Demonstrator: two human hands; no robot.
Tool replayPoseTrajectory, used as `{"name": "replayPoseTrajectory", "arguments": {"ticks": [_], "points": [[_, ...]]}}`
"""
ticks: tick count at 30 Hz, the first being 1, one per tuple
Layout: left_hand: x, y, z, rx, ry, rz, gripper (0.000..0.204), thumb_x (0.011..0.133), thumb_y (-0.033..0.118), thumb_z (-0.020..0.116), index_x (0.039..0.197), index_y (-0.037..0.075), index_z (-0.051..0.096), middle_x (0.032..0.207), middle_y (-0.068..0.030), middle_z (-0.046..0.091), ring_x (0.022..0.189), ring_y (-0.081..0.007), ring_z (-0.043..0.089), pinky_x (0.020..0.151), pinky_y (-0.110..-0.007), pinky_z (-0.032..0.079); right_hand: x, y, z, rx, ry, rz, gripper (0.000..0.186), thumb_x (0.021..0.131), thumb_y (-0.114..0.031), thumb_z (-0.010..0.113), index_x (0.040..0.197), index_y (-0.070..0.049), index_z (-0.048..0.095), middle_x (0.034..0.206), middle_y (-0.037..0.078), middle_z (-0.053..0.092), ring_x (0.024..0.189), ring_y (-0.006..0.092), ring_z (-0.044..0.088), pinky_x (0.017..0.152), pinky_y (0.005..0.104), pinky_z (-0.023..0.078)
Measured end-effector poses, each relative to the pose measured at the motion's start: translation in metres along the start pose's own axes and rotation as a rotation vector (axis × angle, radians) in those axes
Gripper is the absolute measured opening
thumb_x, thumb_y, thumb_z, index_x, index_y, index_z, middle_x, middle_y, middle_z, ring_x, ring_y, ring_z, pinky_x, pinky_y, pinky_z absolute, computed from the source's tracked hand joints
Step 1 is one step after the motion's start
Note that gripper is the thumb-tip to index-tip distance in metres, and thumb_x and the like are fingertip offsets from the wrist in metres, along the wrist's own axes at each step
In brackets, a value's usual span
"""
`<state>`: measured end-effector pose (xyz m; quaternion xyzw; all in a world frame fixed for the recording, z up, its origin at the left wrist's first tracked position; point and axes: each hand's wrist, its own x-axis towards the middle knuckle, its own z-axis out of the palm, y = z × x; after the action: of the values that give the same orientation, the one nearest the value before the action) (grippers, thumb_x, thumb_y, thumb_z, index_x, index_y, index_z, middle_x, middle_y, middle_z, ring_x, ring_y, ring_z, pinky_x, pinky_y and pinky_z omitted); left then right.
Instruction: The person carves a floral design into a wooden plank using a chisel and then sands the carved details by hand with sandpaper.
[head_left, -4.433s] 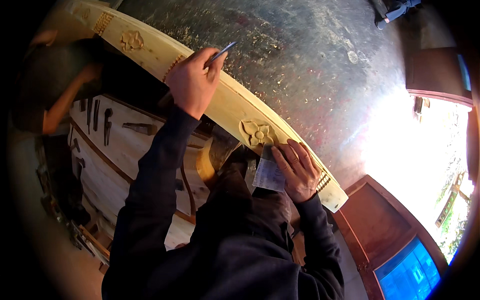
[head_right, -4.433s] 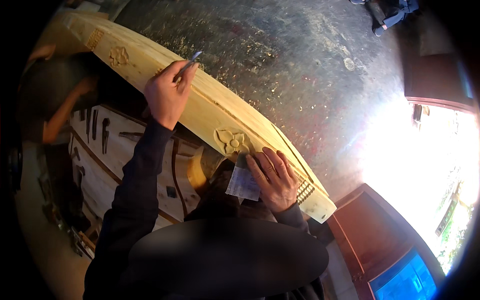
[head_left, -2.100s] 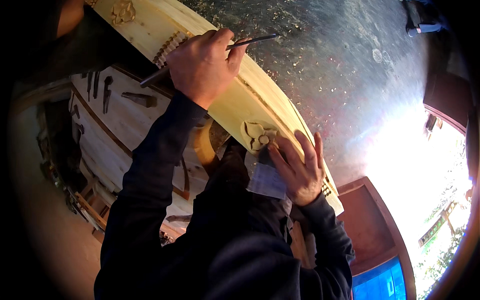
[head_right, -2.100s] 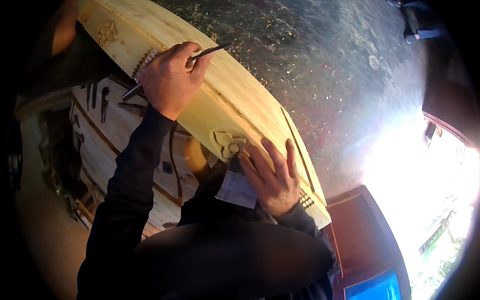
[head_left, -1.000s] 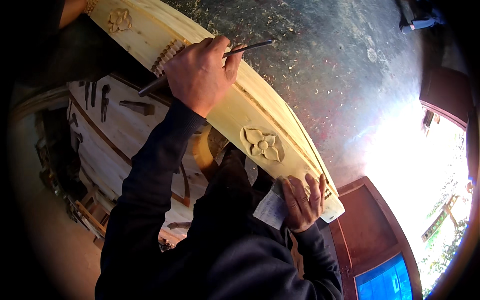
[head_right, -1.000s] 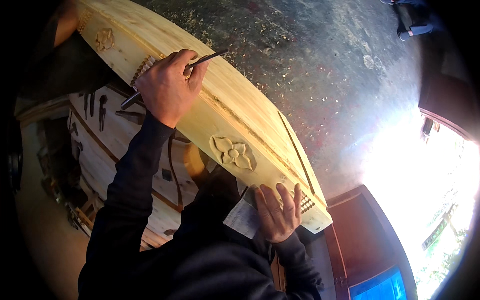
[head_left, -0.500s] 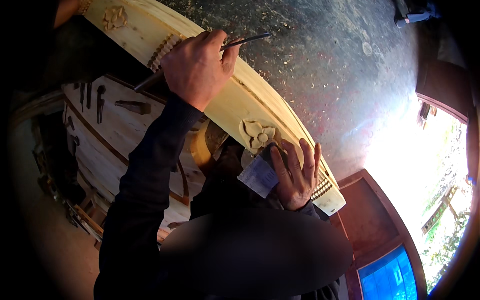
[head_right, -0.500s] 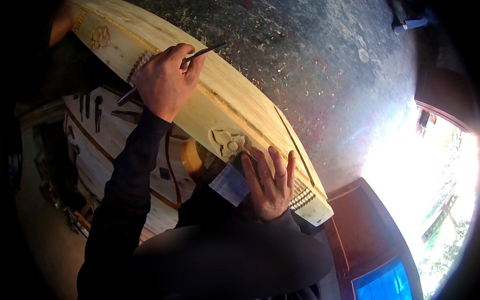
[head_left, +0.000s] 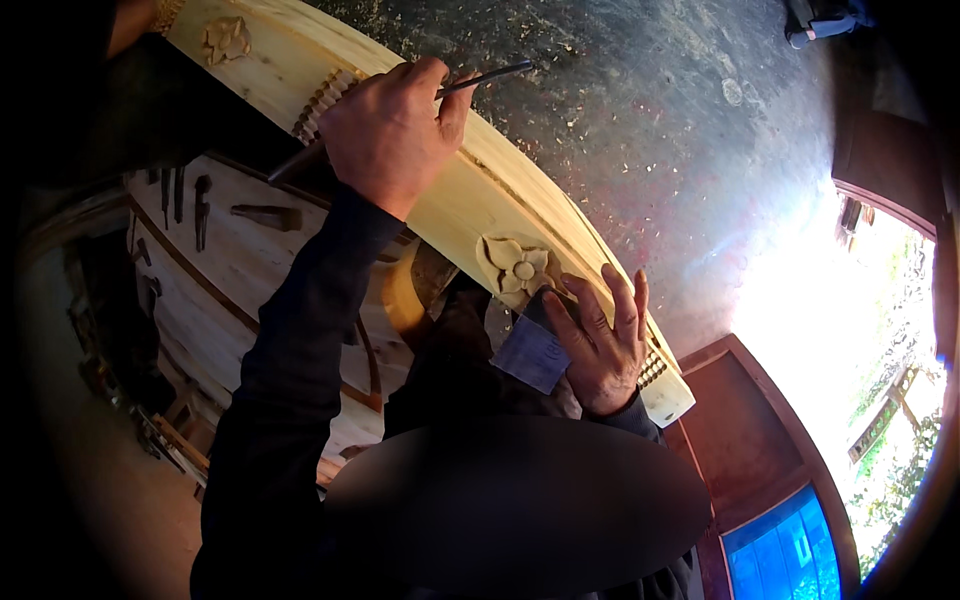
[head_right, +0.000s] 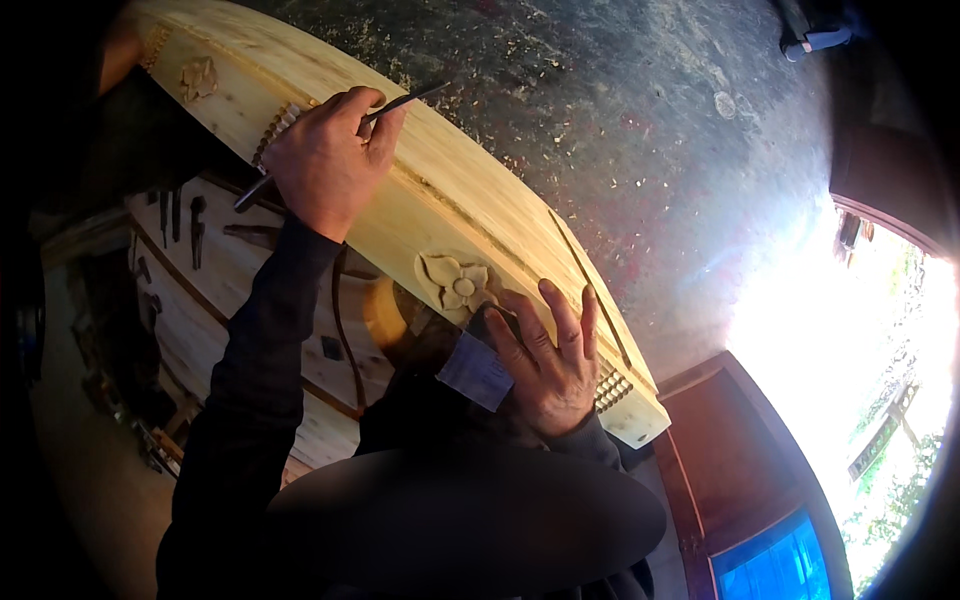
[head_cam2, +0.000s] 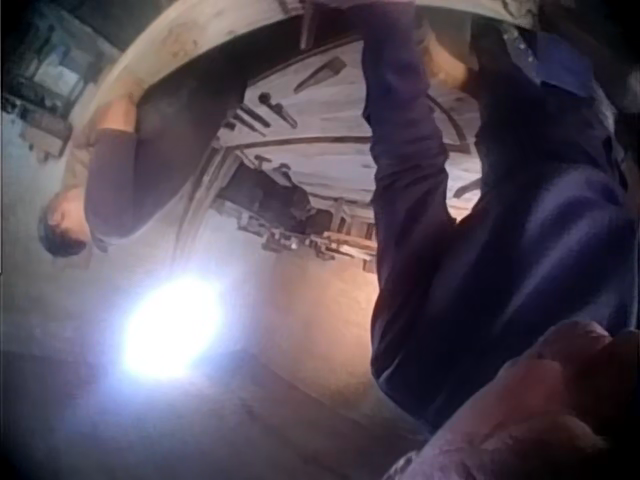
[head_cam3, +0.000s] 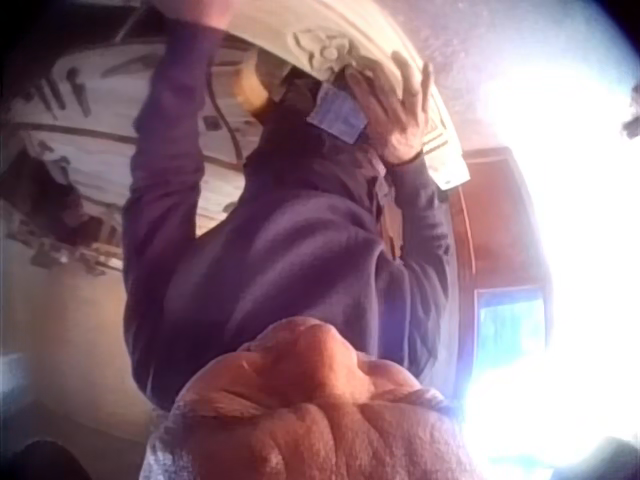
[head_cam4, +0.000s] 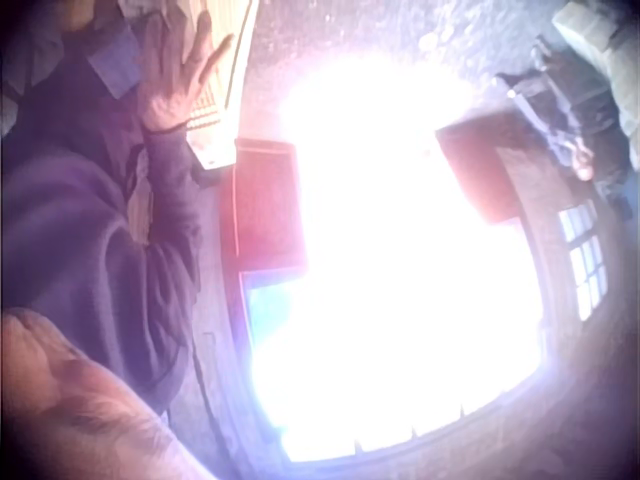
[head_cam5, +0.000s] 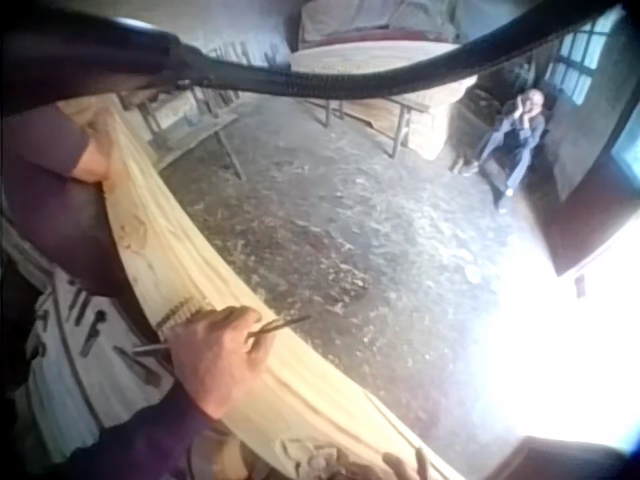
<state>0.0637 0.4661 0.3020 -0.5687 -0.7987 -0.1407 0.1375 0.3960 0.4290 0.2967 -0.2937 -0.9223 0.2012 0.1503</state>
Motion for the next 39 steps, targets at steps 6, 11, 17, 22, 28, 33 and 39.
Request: {"name": "replayPoseTrajectory", "arguments": {"ticks": [6,11,17,22,28,33,39], "points": [[0.001,0.001,-0.003,-0.004,-0.02,-0.013,0.022,0.098,0.039,0.084,0.094,0.018,0.08,0.079,0.0006,0.078,0.07,-0.0241,0.077,0.058,-0.039,0.054,0.002,0.003,-0.004,0.039,-0.017,0.004,0.044,0.09,-0.013,0.073,0.132,-0.018,0.082,0.147,0.004,0.072,0.153,0.0348,0.053,0.128,0.0694,0.04],[0.001,0.003,-0.003,-0.041,-0.004,-0.029,0.032,0.098,0.042,0.081,0.085,0.015,0.071,0.077,-0.0047,0.075,0.07,-0.0314,0.076,0.057,-0.046,0.057,0.006,-0.008,0.0,0.055,0.063,0.032,0.041,0.092,-0.015,0.071,0.131,-0.017,0.083,0.146,0.003,0.073,0.153,0.0331,0.053,0.129,0.0695,0.04],[0.002,0.004,-0.004,-0.049,0.006,-0.014,0.032,0.098,0.042,0.081,0.084,0.015,0.071,0.078,-0.0042,0.076,0.07,-0.0304,0.076,0.058,-0.045,0.057,0.016,-0.043,0.019,0.02,0.106,0.083,0.038,0.094,-0.013,0.071,0.131,-0.014,0.082,0.147,0.004,0.072,0.152,0.0313,0.054,0.128,0.069,0.042],[0.002,0.002,-0.003,-0.071,0.008,-0.006,0.03,0.097,0.041,0.082,0.085,0.015,0.07,0.078,-0.0041,0.075,0.071,-0.0307,0.076,0.058,-0.045,0.058,0.016,-0.065,0.025,-0.007,0.142,0.194,0.036,0.095,-0.01,0.073,0.129,-0.01,0.082,0.147,0.005,0.073,0.15,0.0306,0.056,0.128,0.068,0.042],[0.001,0.002,-0.005,-0.102,0.012,-0.005,0.03,0.097,0.04,0.082,0.086,0.014,0.07,0.079,-0.0045,0.075,0.071,-0.0318,0.076,0.058,-0.046,0.057,0.019,-0.073,0.031,-0.018,0.171,0.229,0.034,0.093,-0.009,0.074,0.127,-0.008,0.082,0.145,0.005,0.074,0.151,0.0298,0.056,0.129,0.0673,0.042],[0.004,0.001,-0.005,-0.083,-0.008,0.018,0.032,0.098,0.041,0.081,0.086,0.014,0.069,0.079,-0.0049,0.075,0.072,-0.0321,0.076,0.059,-0.047,0.058,0.021,-0.074,0.032,-0.03,0.172,0.228,0.035,0.094,-0.01,0.073,0.128,-0.007,0.082,0.148,0.006,0.072,0.153,0.032,0.054,0.129,0.0682,0.04],[0.002,0.002,-0.006,-0.07,-0.016,0.003,0.033,0.098,0.041,0.081,0.084,0.013,0.069,0.078,-0.0055,0.074,0.072,-0.0328,0.076,0.059,-0.047,0.058,0.018,-0.082,0.03,-0.036,0.154,0.272,0.039,0.094,-0.007,0.071,0.132,-0.005,0.08,0.149,0.008,0.072,0.155,0.0328,0.053,0.131,0.0687,0.037]]}}
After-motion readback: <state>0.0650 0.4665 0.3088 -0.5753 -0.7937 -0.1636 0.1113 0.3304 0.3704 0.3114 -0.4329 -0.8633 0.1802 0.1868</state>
